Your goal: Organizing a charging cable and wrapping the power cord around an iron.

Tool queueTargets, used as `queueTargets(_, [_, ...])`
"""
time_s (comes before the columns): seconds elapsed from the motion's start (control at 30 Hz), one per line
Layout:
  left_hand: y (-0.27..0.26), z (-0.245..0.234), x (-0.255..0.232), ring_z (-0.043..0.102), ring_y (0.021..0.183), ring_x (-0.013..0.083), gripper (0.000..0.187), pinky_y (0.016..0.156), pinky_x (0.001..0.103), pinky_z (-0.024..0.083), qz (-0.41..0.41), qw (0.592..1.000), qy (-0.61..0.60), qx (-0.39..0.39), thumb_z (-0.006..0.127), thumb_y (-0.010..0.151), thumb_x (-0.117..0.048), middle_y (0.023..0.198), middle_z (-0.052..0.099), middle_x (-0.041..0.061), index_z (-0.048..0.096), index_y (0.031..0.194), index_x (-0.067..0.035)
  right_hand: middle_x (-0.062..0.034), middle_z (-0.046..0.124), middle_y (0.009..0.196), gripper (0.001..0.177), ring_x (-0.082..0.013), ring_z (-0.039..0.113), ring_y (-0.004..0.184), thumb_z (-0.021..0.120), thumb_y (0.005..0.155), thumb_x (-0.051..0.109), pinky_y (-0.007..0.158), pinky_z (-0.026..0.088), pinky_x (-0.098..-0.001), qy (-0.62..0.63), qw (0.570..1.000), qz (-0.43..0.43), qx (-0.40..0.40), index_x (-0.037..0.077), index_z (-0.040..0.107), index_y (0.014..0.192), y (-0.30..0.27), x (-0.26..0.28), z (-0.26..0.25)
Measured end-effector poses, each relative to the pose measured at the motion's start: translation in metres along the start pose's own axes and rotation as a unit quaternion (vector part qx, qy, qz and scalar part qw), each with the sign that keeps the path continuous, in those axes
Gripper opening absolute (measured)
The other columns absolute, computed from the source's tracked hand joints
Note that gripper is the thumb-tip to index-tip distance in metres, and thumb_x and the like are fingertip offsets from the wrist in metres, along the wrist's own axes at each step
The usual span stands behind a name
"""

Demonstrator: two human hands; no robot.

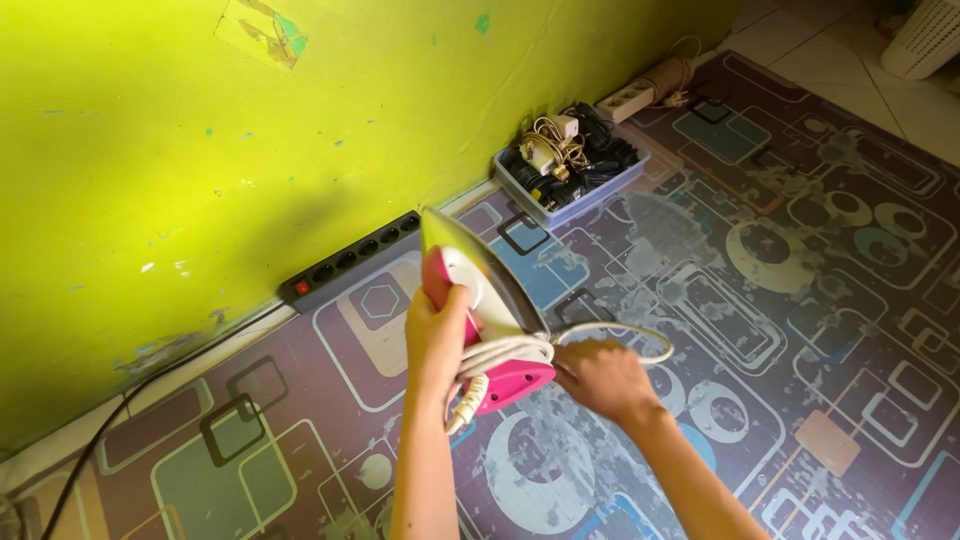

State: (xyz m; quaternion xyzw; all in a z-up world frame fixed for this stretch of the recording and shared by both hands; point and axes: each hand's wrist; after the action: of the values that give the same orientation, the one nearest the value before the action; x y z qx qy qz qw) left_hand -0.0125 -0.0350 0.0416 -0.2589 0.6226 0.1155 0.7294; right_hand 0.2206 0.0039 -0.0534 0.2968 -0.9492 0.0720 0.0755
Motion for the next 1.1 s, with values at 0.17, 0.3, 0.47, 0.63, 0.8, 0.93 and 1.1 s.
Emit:
queueTargets(0.17, [-0.009, 0.009, -0.007, 0.067, 0.058, 0.0204, 0.031, 0.059, 0.036, 0.054, 0.046, 0.994, 0.095, -0.013, 0.062, 0.085, -0.028, 0.066, 0.070, 0.011, 0.062, 0.098, 0.000, -0.0029, 0.075, 0.084, 0.037, -0.0255, 0.073, 0.079, 0.060, 0.087, 0.057, 0.070, 0.056, -0.0417, -0.005, 0.991, 0.136, 0.011, 0.026, 0.077, 0.099, 0.004, 0.039, -0.070])
queueTargets(0.3, [-0.007, 0.004, 0.002, 0.071, 0.058, 0.0255, 0.033, 0.058, 0.040, 0.057, 0.114, 0.977, 0.180, -0.012, 0.063, 0.088, -0.030, 0.066, 0.070, 0.013, 0.059, 0.094, 0.002, -0.0043, 0.071, 0.073, 0.051, -0.0247, 0.071, 0.077, 0.057, 0.090, 0.067, 0.071, 0.052, -0.0400, 0.100, 0.955, 0.270, 0.063, 0.021, 0.081, 0.090, 0.010, 0.049, -0.100])
queueTargets(0.47, [-0.002, 0.005, 0.025, 0.071, 0.066, 0.0380, 0.036, 0.062, 0.048, 0.055, 0.205, 0.942, 0.260, -0.054, 0.064, 0.090, -0.032, 0.073, 0.071, 0.021, 0.059, 0.101, 0.002, -0.0024, 0.060, 0.072, 0.040, -0.0195, 0.056, 0.070, 0.051, 0.095, 0.038, 0.066, 0.045, -0.0367, 0.361, 0.904, 0.222, 0.059, 0.013, 0.081, 0.094, 0.014, 0.022, -0.071])
queueTargets(0.63, [-0.001, 0.022, 0.041, 0.068, 0.076, 0.0474, 0.045, 0.063, 0.053, 0.052, 0.335, 0.895, 0.260, -0.135, 0.060, 0.100, -0.037, 0.087, 0.071, 0.027, 0.055, 0.114, 0.005, -0.0055, 0.053, 0.074, 0.033, -0.0222, 0.048, 0.068, 0.049, 0.093, 0.015, 0.062, 0.041, -0.0373, 0.496, 0.860, 0.122, 0.005, 0.010, 0.079, 0.105, 0.008, 0.041, -0.068])
queueTargets(0.8, [-0.011, 0.033, 0.030, 0.073, 0.081, 0.0410, 0.055, 0.073, 0.050, 0.057, 0.075, 0.947, 0.302, -0.086, 0.046, 0.103, -0.051, 0.084, 0.075, 0.024, 0.050, 0.117, 0.002, -0.0171, 0.074, 0.090, 0.029, -0.0387, 0.069, 0.083, 0.047, 0.096, 0.024, 0.075, 0.053, -0.0461, 0.294, 0.943, 0.135, -0.074, 0.014, 0.072, 0.104, -0.004, 0.090, -0.104])
queueTargets(0.93, [0.001, 0.036, 0.047, 0.072, 0.089, 0.0407, 0.058, 0.077, 0.049, 0.056, 0.082, 0.961, 0.230, -0.126, 0.045, 0.101, -0.051, 0.097, 0.074, 0.024, 0.048, 0.122, 0.003, -0.0179, 0.074, 0.090, 0.029, -0.0413, 0.068, 0.086, 0.045, 0.097, 0.026, 0.077, 0.052, -0.0493, 0.278, 0.943, 0.172, -0.065, 0.014, 0.071, 0.103, -0.008, 0.096, -0.104])
queueTargets(1.1, [0.020, 0.037, 0.078, 0.071, 0.105, 0.0325, 0.042, 0.090, 0.039, 0.055, -0.049, 0.998, 0.024, 0.003, 0.049, 0.097, -0.030, 0.116, 0.073, 0.023, 0.061, 0.116, 0.006, -0.0207, 0.072, 0.084, 0.029, -0.0446, 0.067, 0.078, 0.049, 0.098, 0.032, 0.071, 0.052, -0.0538, 0.188, 0.959, 0.185, -0.105, 0.011, 0.067, 0.101, -0.007, 0.089, -0.102])
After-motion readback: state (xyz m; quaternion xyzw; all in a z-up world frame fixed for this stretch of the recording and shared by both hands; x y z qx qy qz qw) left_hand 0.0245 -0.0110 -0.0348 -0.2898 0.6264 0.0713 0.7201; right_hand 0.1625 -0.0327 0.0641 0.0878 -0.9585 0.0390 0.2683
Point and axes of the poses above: each hand's wrist, its own y-axis towards the middle knuckle, its own z-axis out of the palm, x = y × z
